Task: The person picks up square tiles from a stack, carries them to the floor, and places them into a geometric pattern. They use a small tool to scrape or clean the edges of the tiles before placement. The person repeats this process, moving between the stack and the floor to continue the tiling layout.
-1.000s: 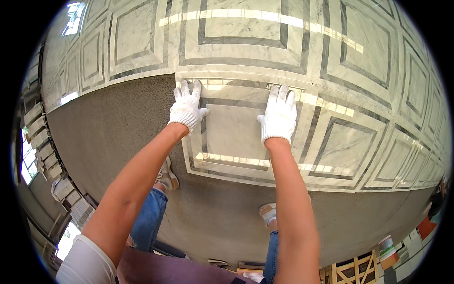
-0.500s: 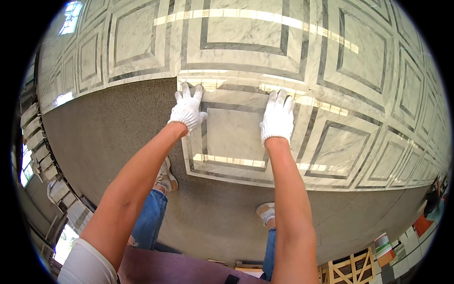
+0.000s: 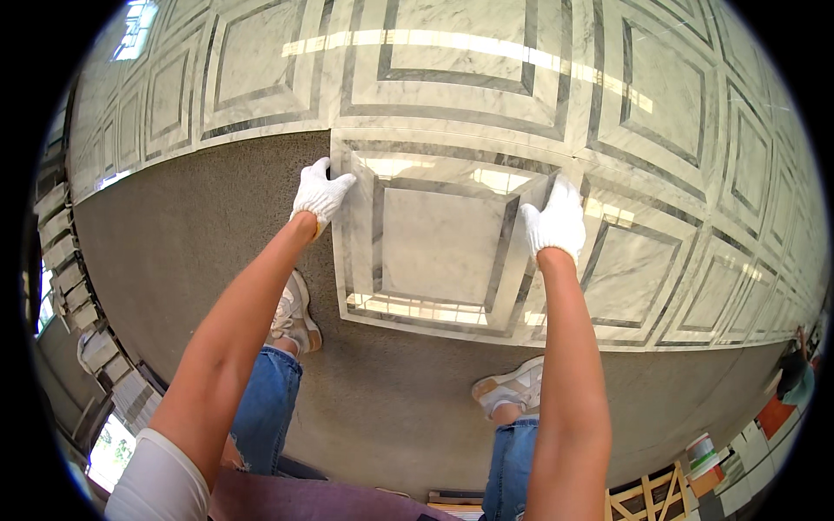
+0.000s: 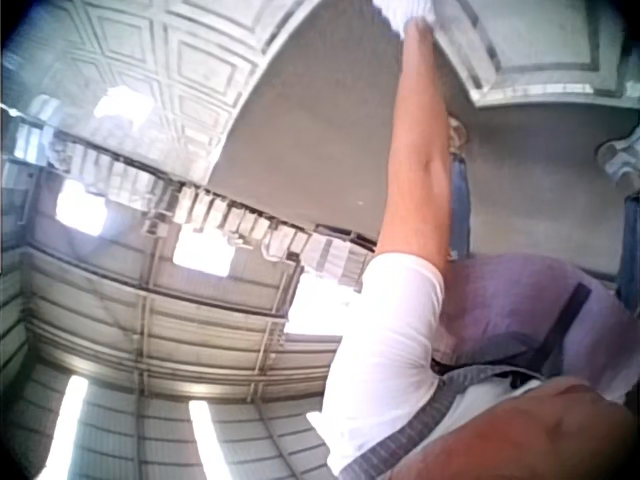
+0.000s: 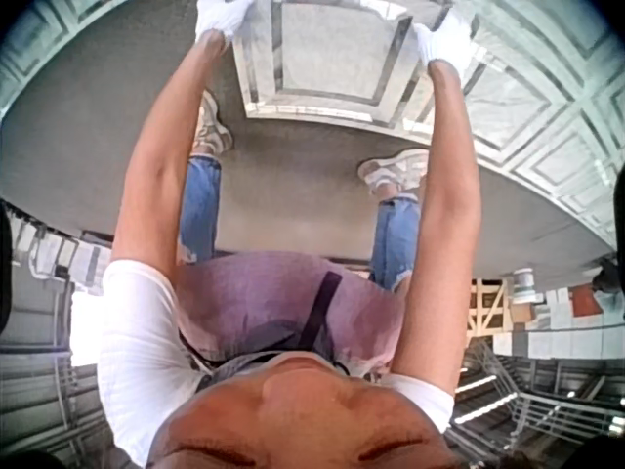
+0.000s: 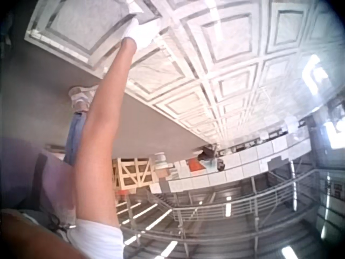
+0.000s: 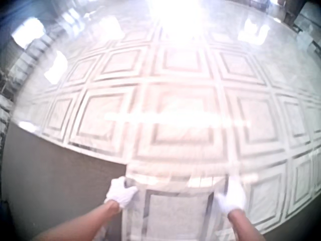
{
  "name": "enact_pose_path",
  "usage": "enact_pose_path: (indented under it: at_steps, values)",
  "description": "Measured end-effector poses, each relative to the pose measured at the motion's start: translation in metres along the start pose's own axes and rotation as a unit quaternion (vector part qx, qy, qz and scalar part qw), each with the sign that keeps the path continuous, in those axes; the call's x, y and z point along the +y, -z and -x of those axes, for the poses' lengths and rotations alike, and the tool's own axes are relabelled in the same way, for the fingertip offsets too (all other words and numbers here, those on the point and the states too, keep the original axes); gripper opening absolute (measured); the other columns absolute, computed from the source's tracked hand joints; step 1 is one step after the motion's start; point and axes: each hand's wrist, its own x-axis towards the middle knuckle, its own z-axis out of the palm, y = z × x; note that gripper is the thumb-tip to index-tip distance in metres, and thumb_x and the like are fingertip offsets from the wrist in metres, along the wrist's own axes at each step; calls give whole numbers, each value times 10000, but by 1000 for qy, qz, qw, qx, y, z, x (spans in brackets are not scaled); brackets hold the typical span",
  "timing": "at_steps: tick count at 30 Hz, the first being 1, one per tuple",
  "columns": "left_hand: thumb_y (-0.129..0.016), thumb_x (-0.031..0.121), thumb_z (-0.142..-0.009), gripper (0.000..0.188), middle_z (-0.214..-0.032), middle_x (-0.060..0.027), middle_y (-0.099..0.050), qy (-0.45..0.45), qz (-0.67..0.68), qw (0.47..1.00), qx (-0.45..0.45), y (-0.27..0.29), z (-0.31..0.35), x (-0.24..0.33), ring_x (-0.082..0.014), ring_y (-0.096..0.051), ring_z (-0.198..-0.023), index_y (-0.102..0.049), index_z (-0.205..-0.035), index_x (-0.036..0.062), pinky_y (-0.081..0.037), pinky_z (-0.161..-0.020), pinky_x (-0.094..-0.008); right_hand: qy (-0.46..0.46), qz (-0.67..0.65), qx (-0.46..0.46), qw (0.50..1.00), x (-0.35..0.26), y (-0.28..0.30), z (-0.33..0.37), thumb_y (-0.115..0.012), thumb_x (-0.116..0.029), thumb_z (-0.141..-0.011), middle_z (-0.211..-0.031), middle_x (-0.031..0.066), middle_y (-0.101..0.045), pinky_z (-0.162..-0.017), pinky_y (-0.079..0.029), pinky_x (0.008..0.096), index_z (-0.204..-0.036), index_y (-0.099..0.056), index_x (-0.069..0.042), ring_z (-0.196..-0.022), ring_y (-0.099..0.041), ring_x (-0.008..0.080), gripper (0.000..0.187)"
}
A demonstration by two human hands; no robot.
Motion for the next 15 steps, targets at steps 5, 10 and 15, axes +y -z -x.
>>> enact_pose_path:
  at_steps: [5, 10, 15]
  values:
    - [-729, 439, -749, 866, -1473, -233, -392, 57, 102, 993, -19, -12, -9, -5, -366, -440, -1340, -421, -1455, 43, -405, -1094, -419, -38, -31, 29, 998, 5, -11, 2, -786, -361, -747, -1442, 144, -439, -1073, -412, 420, -1453, -420, -67, -1326, -427, 353, 848]
    - [-742, 433, -742, 920, -1489, -242, -334, 62, 123, 989, -60, -8, -11, -14, -366, -420, -1347, -362, -1478, 33, -404, -1092, -428, 8, -19, 33, 999, 12, -12, 2, -793, -369, -724, -1424, 159, -448, -1065, -416, 410, -1444, -441, -56, -1305, -443, 352, 861]
    - [-748, 388, -745, 918, -1493, -240, -311, 53, 151, 982, -104, 1, -2, -15, -358, -415, -1343, -339, -1485, 31, -399, -1097, -426, 39, 0, 33, 999, 25, -14, 0, -800, -345, -718, -1408, 166, -458, -1048, -428, 410, -1439, -455, -60, -1285, -461, 360, 849]
